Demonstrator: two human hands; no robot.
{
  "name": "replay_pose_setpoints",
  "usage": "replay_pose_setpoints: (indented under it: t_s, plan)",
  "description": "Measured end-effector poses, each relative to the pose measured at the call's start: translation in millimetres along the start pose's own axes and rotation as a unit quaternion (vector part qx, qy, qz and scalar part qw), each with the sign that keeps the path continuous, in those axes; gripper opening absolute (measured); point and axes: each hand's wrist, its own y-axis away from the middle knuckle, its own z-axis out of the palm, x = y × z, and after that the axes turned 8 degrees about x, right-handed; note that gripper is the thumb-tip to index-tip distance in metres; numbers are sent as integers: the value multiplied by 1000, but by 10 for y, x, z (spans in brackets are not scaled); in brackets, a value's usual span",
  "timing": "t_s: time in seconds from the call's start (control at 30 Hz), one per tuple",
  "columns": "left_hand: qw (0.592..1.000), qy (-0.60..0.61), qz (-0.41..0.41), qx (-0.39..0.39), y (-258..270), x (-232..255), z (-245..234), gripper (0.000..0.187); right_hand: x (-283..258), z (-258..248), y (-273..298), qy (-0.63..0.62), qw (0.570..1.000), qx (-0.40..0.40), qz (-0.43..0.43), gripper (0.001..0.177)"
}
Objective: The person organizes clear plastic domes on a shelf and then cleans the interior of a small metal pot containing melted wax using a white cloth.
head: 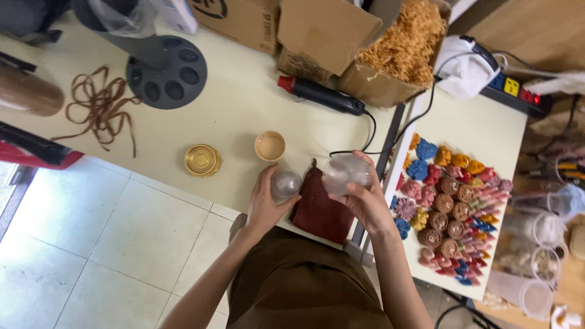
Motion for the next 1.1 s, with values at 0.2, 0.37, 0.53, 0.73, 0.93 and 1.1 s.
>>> replay_pose_setpoints:
  t_s: [0.2, 0.37, 0.53, 0.73, 0.93, 1.1]
  plan:
    - [998, -39, 33, 41, 112, 51, -161, 102, -120, 433, -332, 153, 985, -51, -65, 83]
    - [986, -30, -17, 164, 281, -122, -530, 91, -177, 674, -486, 7, 990, -133, 37, 76]
    - [933, -177, -54, 310, 159, -339, -925, 107, -51, 976, -528, 110, 982, -151, 12, 81]
    - [946, -193, -100, 239, -161, -807, -1091, 116, 243, 1795, -580, 483, 844, -177, -155, 85]
    - [955, -150, -115, 229, -251, -979, -1021, 112, 940, 2382, -851, 598, 696, -274, -288, 81]
    - [964, -102, -124, 211, -284, -960, -1134, 118, 1334, 2390, -1134, 649, 660, -260, -275, 80]
